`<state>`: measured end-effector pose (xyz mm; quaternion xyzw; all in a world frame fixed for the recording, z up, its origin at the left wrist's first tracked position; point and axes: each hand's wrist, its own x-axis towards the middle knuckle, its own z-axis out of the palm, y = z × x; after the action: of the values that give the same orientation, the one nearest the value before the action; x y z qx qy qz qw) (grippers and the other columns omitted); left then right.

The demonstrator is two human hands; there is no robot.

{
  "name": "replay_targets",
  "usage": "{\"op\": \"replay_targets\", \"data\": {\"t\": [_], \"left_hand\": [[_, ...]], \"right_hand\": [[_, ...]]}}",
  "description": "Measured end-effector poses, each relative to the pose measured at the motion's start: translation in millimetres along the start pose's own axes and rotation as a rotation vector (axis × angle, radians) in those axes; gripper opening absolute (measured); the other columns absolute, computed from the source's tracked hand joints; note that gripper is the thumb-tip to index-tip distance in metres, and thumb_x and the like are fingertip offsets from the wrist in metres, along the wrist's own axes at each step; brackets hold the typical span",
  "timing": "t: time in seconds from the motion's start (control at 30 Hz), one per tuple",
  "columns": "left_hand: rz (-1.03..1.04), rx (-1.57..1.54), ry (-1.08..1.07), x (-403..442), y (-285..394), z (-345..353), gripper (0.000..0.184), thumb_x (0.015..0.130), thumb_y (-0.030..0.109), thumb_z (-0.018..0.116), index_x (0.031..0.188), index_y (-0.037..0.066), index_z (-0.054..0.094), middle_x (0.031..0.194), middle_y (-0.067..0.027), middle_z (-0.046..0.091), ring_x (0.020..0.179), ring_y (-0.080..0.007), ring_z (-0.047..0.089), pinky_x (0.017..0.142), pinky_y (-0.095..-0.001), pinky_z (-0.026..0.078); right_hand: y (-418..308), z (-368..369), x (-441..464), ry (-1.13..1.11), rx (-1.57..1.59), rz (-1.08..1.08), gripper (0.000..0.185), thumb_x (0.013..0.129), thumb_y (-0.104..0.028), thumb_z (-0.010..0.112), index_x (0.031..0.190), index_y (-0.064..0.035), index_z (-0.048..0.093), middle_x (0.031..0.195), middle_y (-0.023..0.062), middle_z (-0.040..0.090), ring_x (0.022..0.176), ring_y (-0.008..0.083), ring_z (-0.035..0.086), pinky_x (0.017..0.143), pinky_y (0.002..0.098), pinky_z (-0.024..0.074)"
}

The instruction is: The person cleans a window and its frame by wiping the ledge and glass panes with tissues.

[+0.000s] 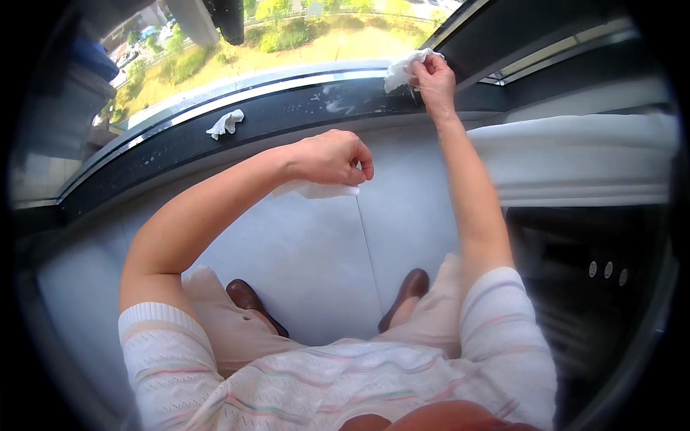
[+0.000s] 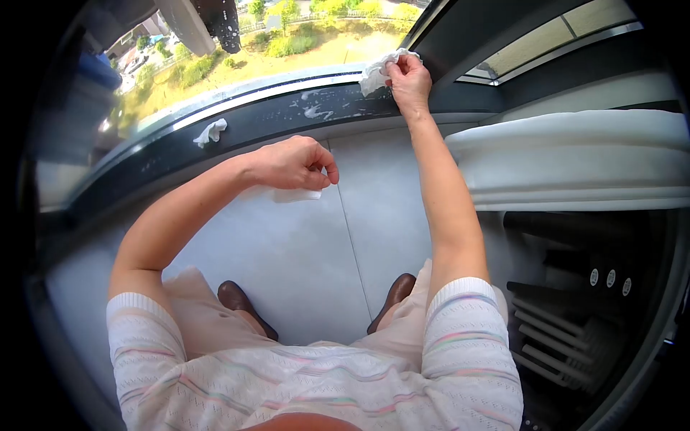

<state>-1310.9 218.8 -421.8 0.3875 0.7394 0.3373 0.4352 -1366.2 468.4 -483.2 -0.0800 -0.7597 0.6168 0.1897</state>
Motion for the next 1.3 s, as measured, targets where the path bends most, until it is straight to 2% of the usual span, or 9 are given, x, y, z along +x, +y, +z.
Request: {"op": "replay_targets", "data": {"t": [0.17, 0.27, 0.37, 0.6, 0.7, 0.8, 0.93, 1.1, 1.3], "left_hand": [[-0.010, -0.031, 0.019, -3, -3, -7, 0.021, 0.077, 0.014, 0.054, 0.091, 0.002, 0.063, 0.071, -0.0058, 0.058, 0.067, -0.0132, 0.054, 0.063, -0.0274, 0.043], [-0.035, -0.046, 0.009, -4, -10, -10, 0.020, 0.078, 0.015, 0.055, 0.092, 0.002, 0.063, 0.071, -0.0056, 0.058, 0.067, -0.0132, 0.053, 0.064, -0.0272, 0.043], [-0.020, -0.052, 0.004, 0, -14, -16, 0.020, 0.079, 0.016, 0.055, 0.092, 0.003, 0.063, 0.071, -0.0054, 0.058, 0.067, -0.0131, 0.053, 0.063, -0.0271, 0.043], [0.055, -0.003, 0.012, 6, -5, -16, 0.021, 0.078, 0.015, 0.054, 0.092, 0.003, 0.062, 0.067, -0.0058, 0.056, 0.064, -0.0134, 0.052, 0.061, -0.0271, 0.043], [0.062, 0.014, 0.034, -2, -6, -15, 0.021, 0.077, 0.015, 0.053, 0.092, 0.002, 0.062, 0.067, -0.0060, 0.056, 0.064, -0.0136, 0.052, 0.061, -0.0270, 0.043], [0.016, -0.008, 0.040, -2, -5, -17, 0.021, 0.077, 0.015, 0.053, 0.091, 0.002, 0.062, 0.068, -0.0060, 0.057, 0.064, -0.0138, 0.052, 0.061, -0.0271, 0.043], [0.031, 0.000, 0.043, -2, -1, -16, 0.021, 0.077, 0.015, 0.053, 0.091, 0.002, 0.062, 0.070, -0.0065, 0.058, 0.064, -0.0142, 0.053, 0.062, -0.0274, 0.043], [-0.020, 0.027, 0.036, -12, 7, -15, 0.022, 0.074, 0.013, 0.054, 0.090, 0.001, 0.063, 0.075, -0.0111, 0.060, 0.072, -0.0202, 0.057, 0.068, -0.0300, 0.045], [-0.009, 0.038, 0.096, -15, -10, -18, 0.018, 0.076, 0.012, 0.054, 0.087, 0.001, 0.063, 0.066, -0.0058, 0.056, 0.061, -0.0135, 0.052, 0.059, -0.0270, 0.042]], "right_hand": [[-83, -3, 39, 0.026, 0.556, -0.134, 0.012, 0.081, -0.015, 0.064, 0.085, -0.0046, 0.060, 0.074, 0.0019, 0.061, 0.063, 0.0086, 0.058, 0.054, 0.0203, 0.0457], [-150, -24, 64, -0.504, 0.790, -0.111, 0.029, 0.092, -0.028, 0.041, 0.106, -0.0065, 0.054, 0.100, 0.0041, 0.061, 0.093, 0.0160, 0.057, 0.081, 0.0325, 0.0446], [-134, -20, 64, -0.630, 0.896, -0.088, 0.034, 0.093, -0.031, 0.037, 0.112, -0.0072, 0.051, 0.106, 0.0043, 0.059, 0.099, 0.0174, 0.054, 0.086, 0.0351, 0.0413], [-81, 13, 29, 0.202, 0.595, 0.102, 0.011, 0.079, -0.009, 0.050, 0.078, -0.0029, 0.059, 0.070, 0.0047, 0.061, 0.058, 0.0152, 0.059, 0.054, 0.0283, 0.0485], [-160, 3, 53, 0.331, 0.496, -0.296, 0.012, 0.080, -0.009, 0.051, 0.075, 0.0002, 0.056, 0.071, 0.0037, 0.059, 0.064, 0.0134, 0.057, 0.054, 0.0257, 0.0443], [-176, 3, 78, 0.812, -0.528, -0.924, 0.020, 0.090, -0.017, 0.046, 0.085, -0.0028, 0.059, 0.067, 0.0031, 0.058, 0.058, 0.0123, 0.056, 0.056, 0.0237, 0.0461], [-78, 25, 49, 0.743, -0.669, -0.727, 0.020, 0.084, -0.012, 0.040, 0.069, 0.0002, 0.046, 0.064, 0.0216, 0.053, 0.065, 0.0412, 0.053, 0.062, 0.0443, 0.0427], [6, 27, 18, 0.350, -0.719, -0.122, 0.025, 0.083, -0.018, 0.040, 0.077, 0.0028, 0.051, 0.076, 0.0243, 0.057, 0.078, 0.0402, 0.056, 0.072, 0.0455, 0.0431], [-141, 2, 58, 0.577, -0.608, -0.710, 0.028, 0.083, -0.021, 0.043, 0.068, 0.0008, 0.052, 0.065, 0.0196, 0.057, 0.062, 0.0360, 0.056, 0.059, 0.0406, 0.0439]]}}
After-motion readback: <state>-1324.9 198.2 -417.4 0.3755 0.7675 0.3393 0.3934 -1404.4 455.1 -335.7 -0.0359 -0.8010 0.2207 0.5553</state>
